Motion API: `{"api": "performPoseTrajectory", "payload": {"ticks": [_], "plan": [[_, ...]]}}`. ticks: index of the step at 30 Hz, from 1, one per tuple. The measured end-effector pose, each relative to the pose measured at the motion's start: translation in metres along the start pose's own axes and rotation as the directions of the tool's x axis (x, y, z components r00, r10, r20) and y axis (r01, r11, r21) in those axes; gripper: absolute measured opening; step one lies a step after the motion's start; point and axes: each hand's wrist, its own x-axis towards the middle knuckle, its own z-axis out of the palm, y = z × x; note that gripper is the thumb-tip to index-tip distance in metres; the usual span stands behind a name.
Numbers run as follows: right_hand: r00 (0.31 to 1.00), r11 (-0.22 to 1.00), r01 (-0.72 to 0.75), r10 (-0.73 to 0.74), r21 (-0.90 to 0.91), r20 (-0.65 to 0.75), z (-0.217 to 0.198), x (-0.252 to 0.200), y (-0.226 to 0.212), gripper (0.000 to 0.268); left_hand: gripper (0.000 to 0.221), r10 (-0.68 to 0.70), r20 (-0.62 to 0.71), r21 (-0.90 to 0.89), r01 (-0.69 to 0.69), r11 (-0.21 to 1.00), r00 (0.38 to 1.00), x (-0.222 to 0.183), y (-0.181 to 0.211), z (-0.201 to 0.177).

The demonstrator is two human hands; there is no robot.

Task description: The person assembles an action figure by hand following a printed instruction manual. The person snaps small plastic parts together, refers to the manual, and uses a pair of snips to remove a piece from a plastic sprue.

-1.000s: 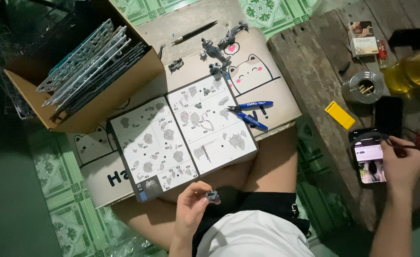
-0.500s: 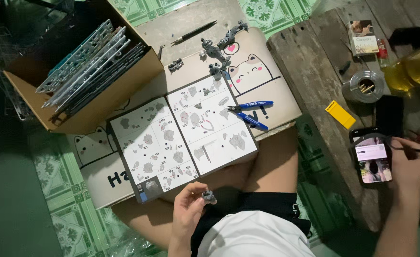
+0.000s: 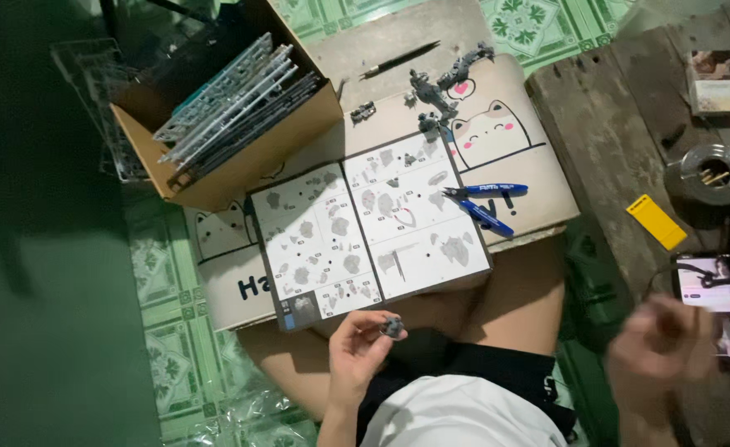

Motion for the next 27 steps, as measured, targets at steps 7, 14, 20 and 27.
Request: {"api": "performPoseTrajectory", "payload": {"ticks": [7,14,20,27], "plan": [[0.8,0.596,-0.179,-0.376,0.783,0.468,0.026,0.026,-0.133,0.033,0.027,0.031,0.053,0.059,-0.034,0.998,0.998,-0.001,0.002,0.02],[0.737,0.361,-0.369,-0.448,0.857,0.506,0.04,0.021,-0.161,0.027,0.024,0.109,0.107,0.189,-0.128,0.974,0.988,-0.003,0.004,0.029],[0.655,0.296,-0.395,-0.573,0.869,0.493,0.039,0.025,-0.152,0.019,0.024,-0.002,0.095,0.218,-0.018,0.976,0.995,-0.013,0.007,0.029],[0.526,0.405,-0.259,-0.703,0.877,0.479,0.058,0.032,-0.144,0.023,0.028,-0.019,0.108,0.288,-0.013,0.958,0.994,-0.001,0.008,0.018]]}}
